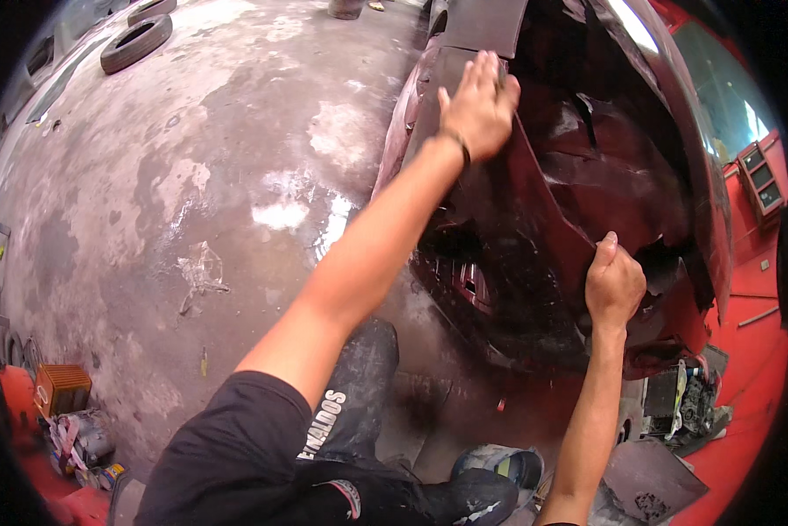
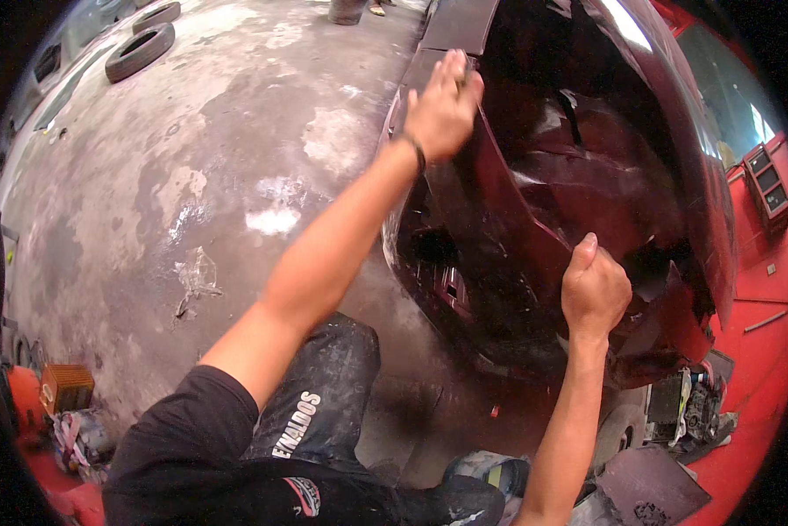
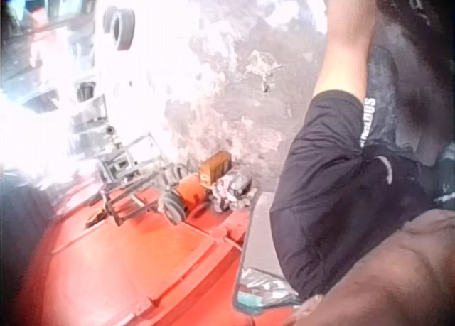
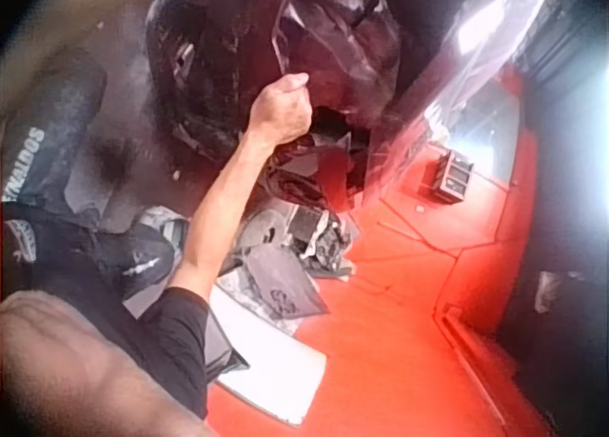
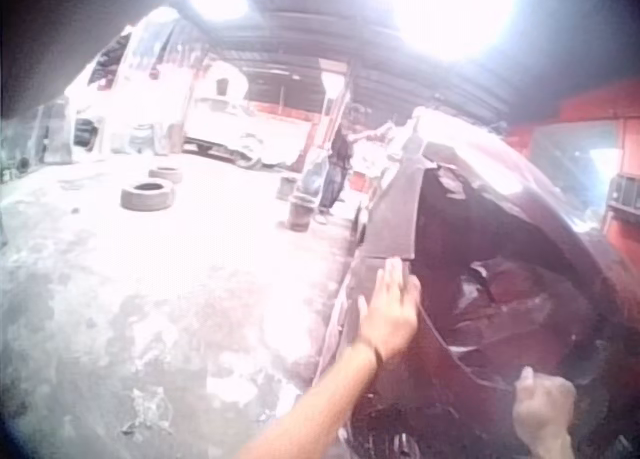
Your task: The person is sanding a maroon car bumper with a sanding block. They repeatedly dip the block into a bucket of water and scrub the surface of the bumper, focusing on the lower and side sections.
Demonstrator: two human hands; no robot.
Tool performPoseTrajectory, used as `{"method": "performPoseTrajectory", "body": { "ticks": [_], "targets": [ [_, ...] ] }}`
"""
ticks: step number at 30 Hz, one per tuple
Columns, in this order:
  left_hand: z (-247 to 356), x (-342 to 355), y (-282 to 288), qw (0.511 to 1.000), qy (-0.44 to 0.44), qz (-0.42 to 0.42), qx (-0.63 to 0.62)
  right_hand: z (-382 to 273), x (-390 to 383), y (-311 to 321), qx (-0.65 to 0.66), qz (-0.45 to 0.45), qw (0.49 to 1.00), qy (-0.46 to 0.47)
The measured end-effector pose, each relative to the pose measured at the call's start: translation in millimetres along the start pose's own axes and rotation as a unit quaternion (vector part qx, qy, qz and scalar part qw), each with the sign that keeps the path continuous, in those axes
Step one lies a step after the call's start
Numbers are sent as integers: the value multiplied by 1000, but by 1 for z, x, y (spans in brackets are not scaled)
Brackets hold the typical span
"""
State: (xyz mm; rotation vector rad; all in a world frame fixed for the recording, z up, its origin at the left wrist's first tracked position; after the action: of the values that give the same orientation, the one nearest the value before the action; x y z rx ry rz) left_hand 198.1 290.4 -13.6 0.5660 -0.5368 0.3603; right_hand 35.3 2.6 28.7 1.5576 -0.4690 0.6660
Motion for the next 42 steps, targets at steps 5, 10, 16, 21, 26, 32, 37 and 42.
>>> {"method": "performPoseTrajectory", "body": {
  "ticks": [5, 10, 16, 21, 26, 32, 37, 42],
  "targets": [
    [44, -90, -20, 992, -52, 95, 72, 8, 0, 3, -2, 9, 1000, -5],
    [61, -160, -32, 987, -105, 57, 107, 11, -5, 4, -8, 19, 1000, 1],
    [-2, 1, 2, 999, 14, 39, -22, -5, 2, 1, 6, 21, 1000, 5],
    [49, -133, -33, 991, -91, 86, 45, 6, -3, 9, -4, 33, 999, 6],
    [19, -75, -26, 995, -67, 71, -11, 8, -4, 4, -17, 16, 1000, 3],
    [-47, 7, -22, 996, 32, 7, -84, 1, 5, -7, 21, 12, 1000, 19],
    [-17, -133, -46, 994, -59, 22, -84, 12, -4, -8, -3, -7, 1000, -15],
    [-87, 7, -33, 990, 21, -19, -140, 3, 4, -14, 1, -3, 1000, -2]
  ]
}}
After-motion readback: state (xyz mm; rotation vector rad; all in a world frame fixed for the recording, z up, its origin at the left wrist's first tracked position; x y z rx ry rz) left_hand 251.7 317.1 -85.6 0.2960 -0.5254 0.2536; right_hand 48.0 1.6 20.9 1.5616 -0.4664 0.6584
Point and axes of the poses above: each hand's wrist, its own x-axis towards the middle knuckle, its own y-axis out of the back of the hand, z = x × y, the point moved 9 cm from there along x, towards the middle knuckle, and after that the axes turned 10 degrees about x, right-handed, at the moved point
